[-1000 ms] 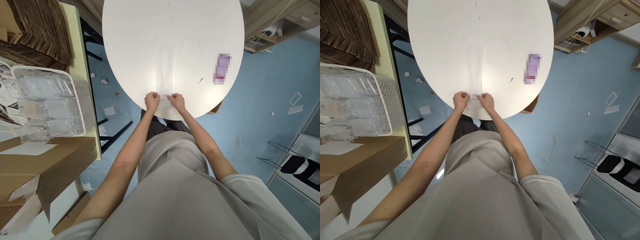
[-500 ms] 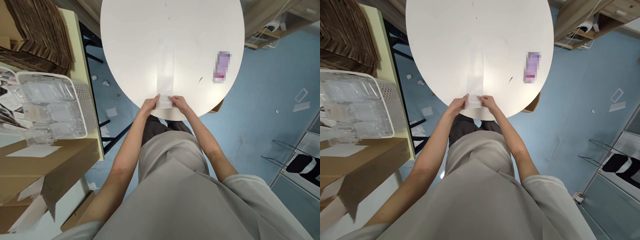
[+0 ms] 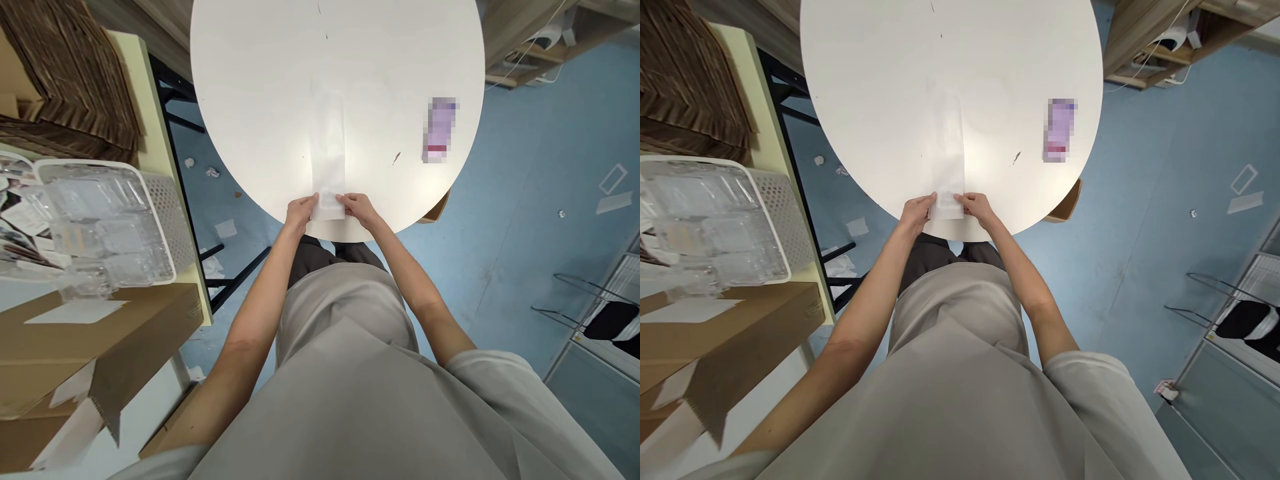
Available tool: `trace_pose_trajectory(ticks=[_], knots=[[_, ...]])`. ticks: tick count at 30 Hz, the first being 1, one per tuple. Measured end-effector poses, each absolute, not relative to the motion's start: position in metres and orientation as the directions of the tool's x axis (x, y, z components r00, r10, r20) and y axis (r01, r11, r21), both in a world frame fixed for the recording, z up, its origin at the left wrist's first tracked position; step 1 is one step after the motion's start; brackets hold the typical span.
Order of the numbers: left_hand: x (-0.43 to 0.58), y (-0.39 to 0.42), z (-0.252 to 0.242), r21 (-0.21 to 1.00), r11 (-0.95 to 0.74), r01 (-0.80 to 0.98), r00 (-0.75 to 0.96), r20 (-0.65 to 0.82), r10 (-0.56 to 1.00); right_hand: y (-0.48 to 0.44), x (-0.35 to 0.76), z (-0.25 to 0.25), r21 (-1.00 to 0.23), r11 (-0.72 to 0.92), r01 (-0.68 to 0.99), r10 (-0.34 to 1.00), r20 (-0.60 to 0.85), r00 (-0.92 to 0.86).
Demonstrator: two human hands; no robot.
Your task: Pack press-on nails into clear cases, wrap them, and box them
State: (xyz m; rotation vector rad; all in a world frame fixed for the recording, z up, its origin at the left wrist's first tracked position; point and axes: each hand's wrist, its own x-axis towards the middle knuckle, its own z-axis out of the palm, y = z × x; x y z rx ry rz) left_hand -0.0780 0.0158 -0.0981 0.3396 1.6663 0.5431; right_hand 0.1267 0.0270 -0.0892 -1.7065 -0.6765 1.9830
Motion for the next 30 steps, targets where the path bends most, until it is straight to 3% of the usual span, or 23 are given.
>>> trace_pose_trajectory(ticks=[3,6,8,10,13,15,20,23,27,30], knots=[[-0.075,0.013,-0.1,0.566,0.825,-0.009,-0.237,-0.802,0.548,0.024,0.128,-0.095,-0.644,-0.758,0.1,0.637,-0.765,-0.097],[-0.074,0.012,-0.101,0.6,0.796,0.08,-0.28,-0.753,0.596,0.018,0.133,-0.095,-0.658,-0.64,0.397,0.707,-0.707,-0.031],[-0.075,0.012,-0.101,0.607,0.778,0.162,-0.292,-0.724,0.625,0.013,0.138,-0.092,-0.648,-0.436,0.624,0.806,-0.59,-0.049],[-0.078,0.014,-0.101,0.605,0.764,0.224,-0.281,-0.711,0.645,0.008,0.142,-0.089,-0.626,-0.157,0.763,0.875,-0.447,-0.186],[-0.082,0.018,-0.102,0.59,0.76,0.272,-0.249,-0.72,0.648,0.004,0.145,-0.094,-0.602,0.192,0.775,0.834,-0.316,-0.453],[-0.084,0.021,-0.104,0.576,0.758,0.306,-0.223,-0.73,0.645,0.003,0.143,-0.104,-0.592,0.297,0.749,0.788,-0.29,-0.542],[-0.09,0.023,-0.106,0.52,0.704,0.483,-0.201,-0.717,0.668,-0.001,0.135,-0.132,-0.562,0.311,0.767,0.781,-0.309,-0.543],[-0.093,0.021,-0.102,0.535,0.543,0.647,-0.192,-0.575,0.795,-0.004,0.134,-0.138,-0.546,0.301,0.782,0.796,-0.308,-0.521],[-0.092,0.024,-0.096,0.68,0.072,0.73,0.171,-0.282,0.944,-0.007,0.133,-0.137,-0.545,0.303,0.782,0.801,-0.299,-0.519],[-0.092,0.032,-0.098,0.717,-0.131,0.685,0.445,-0.27,0.854,-0.008,0.132,-0.138,-0.538,0.281,0.794,0.812,-0.307,-0.496]])
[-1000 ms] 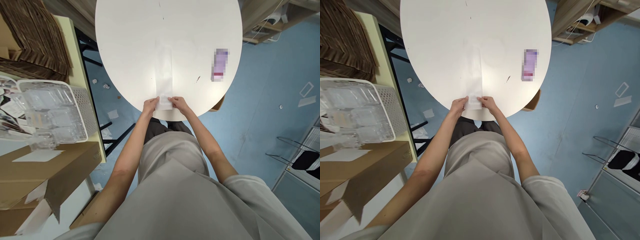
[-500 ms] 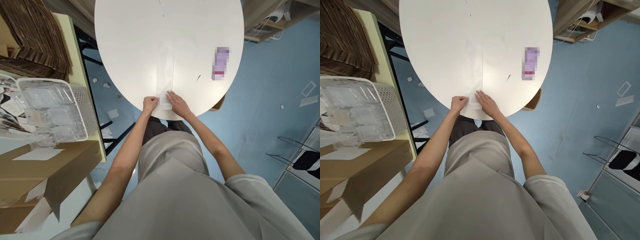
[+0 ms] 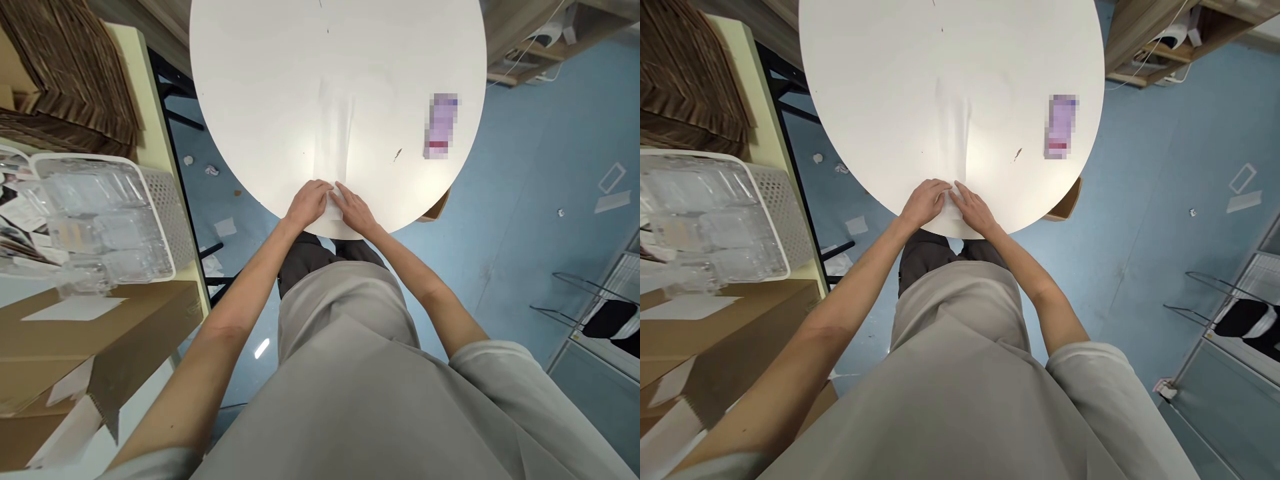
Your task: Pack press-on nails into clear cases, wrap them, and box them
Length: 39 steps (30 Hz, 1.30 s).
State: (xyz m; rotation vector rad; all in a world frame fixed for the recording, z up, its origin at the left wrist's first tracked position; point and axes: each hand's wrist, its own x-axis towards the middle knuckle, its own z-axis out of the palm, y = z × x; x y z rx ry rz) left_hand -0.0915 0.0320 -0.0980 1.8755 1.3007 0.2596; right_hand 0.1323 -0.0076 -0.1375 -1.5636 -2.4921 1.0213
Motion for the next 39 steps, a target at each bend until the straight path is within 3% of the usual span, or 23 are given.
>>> trace_pose_trajectory(ticks=[14,20,27,39], knots=[[-0.125,0.026,-0.112,0.643,-0.209,0.737,0.529,-0.356,0.771,0.009,0.152,-0.117,-0.634,0.249,0.732,0.784,-0.311,-0.537],[-0.117,0.027,-0.102,0.689,0.0,0.724,0.412,-0.433,0.802,0.021,0.15,-0.115,-0.705,0.094,0.703,0.863,-0.295,-0.41],[-0.106,0.038,-0.091,0.68,0.246,0.691,0.205,-0.511,0.835,0.038,0.139,-0.122,-0.613,-0.033,0.789,0.897,-0.367,-0.248],[-0.08,0.057,-0.108,0.626,0.539,0.564,0.032,-0.668,0.743,0.047,0.127,-0.127,-0.606,-0.143,0.783,0.923,-0.368,-0.116]])
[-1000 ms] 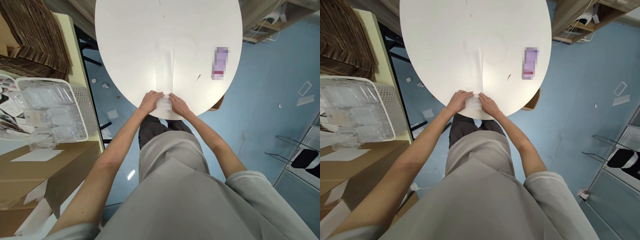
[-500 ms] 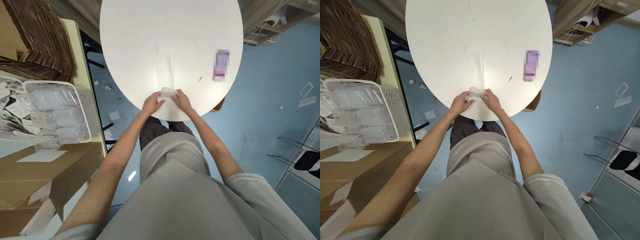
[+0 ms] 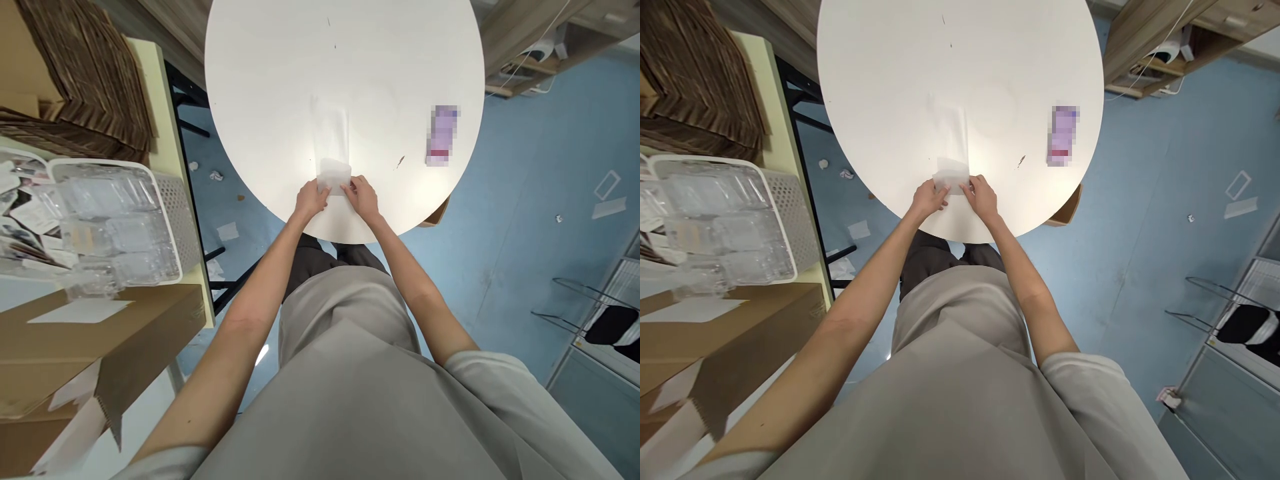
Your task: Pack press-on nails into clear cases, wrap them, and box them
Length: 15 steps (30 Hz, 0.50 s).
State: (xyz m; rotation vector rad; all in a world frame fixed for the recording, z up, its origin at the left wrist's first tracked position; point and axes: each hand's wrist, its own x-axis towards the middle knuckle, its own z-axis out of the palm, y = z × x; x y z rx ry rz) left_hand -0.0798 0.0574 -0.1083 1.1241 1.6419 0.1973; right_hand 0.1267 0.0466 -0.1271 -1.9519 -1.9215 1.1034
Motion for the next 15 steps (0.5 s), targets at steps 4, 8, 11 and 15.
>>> trace_pose_trajectory(ticks=[4,8,11,15], knots=[[-0.075,0.051,-0.108,0.575,0.583,0.574,-0.089,-0.664,0.743,0.052,0.123,-0.128,-0.584,-0.194,0.789,0.906,-0.414,-0.084],[-0.072,0.05,-0.116,0.547,0.565,0.618,-0.162,-0.614,0.772,0.058,0.117,-0.139,-0.605,-0.289,0.742,0.91,-0.415,0.017],[-0.07,0.052,-0.122,0.544,0.56,0.626,-0.191,-0.589,0.785,0.061,0.113,-0.148,-0.577,-0.349,0.739,0.897,-0.435,0.083],[-0.067,0.056,-0.121,0.584,0.496,0.643,-0.224,-0.476,0.85,0.066,0.106,-0.146,-0.539,-0.241,0.807,0.938,-0.342,0.052]])
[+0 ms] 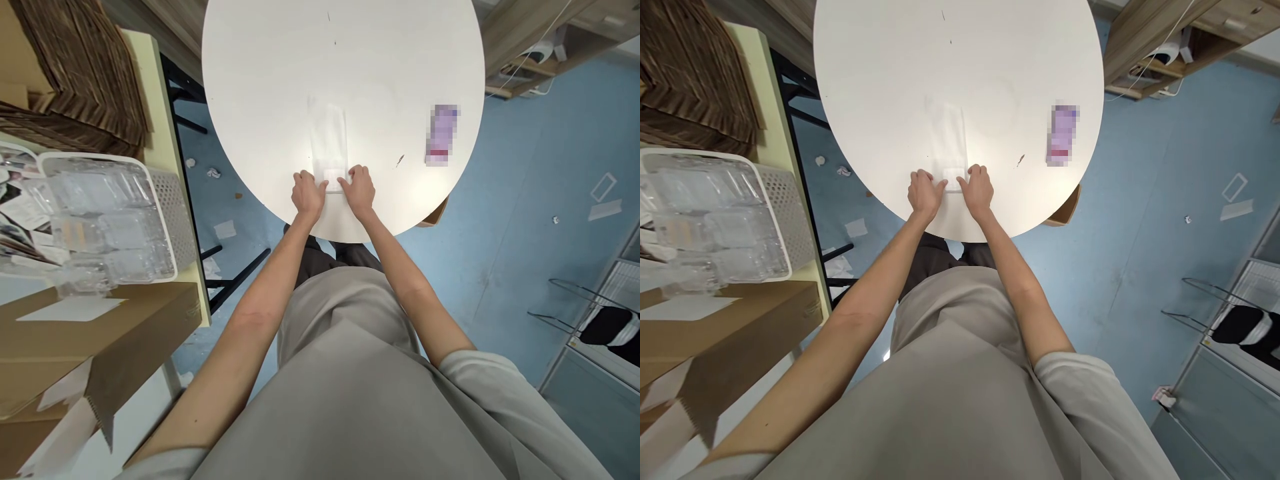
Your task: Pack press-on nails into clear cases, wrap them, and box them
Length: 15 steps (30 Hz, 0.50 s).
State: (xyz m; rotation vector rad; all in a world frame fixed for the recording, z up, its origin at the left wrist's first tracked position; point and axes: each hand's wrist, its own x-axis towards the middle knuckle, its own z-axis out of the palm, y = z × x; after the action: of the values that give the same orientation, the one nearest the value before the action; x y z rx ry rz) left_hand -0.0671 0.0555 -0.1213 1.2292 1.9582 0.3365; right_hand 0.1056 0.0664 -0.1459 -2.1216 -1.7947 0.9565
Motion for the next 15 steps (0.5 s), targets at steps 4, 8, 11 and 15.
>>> trace_pose_trajectory(ticks=[4,8,11,15], knots=[[-0.067,0.066,-0.113,0.687,0.146,0.712,0.074,-0.28,0.957,0.07,0.103,-0.13,-0.516,0.063,0.854,0.933,-0.274,-0.234],[-0.068,0.073,-0.113,0.768,-0.054,0.639,0.322,-0.203,0.925,0.066,0.115,-0.119,-0.525,0.22,0.822,0.863,-0.288,-0.415],[-0.074,0.071,-0.117,0.777,-0.111,0.62,0.403,-0.194,0.894,0.063,0.125,-0.118,-0.547,0.267,0.793,0.829,-0.29,-0.478],[-0.089,0.066,-0.12,0.745,-0.186,0.64,0.501,-0.222,0.836,0.059,0.128,-0.12,-0.564,0.246,0.789,0.818,-0.316,-0.481]])
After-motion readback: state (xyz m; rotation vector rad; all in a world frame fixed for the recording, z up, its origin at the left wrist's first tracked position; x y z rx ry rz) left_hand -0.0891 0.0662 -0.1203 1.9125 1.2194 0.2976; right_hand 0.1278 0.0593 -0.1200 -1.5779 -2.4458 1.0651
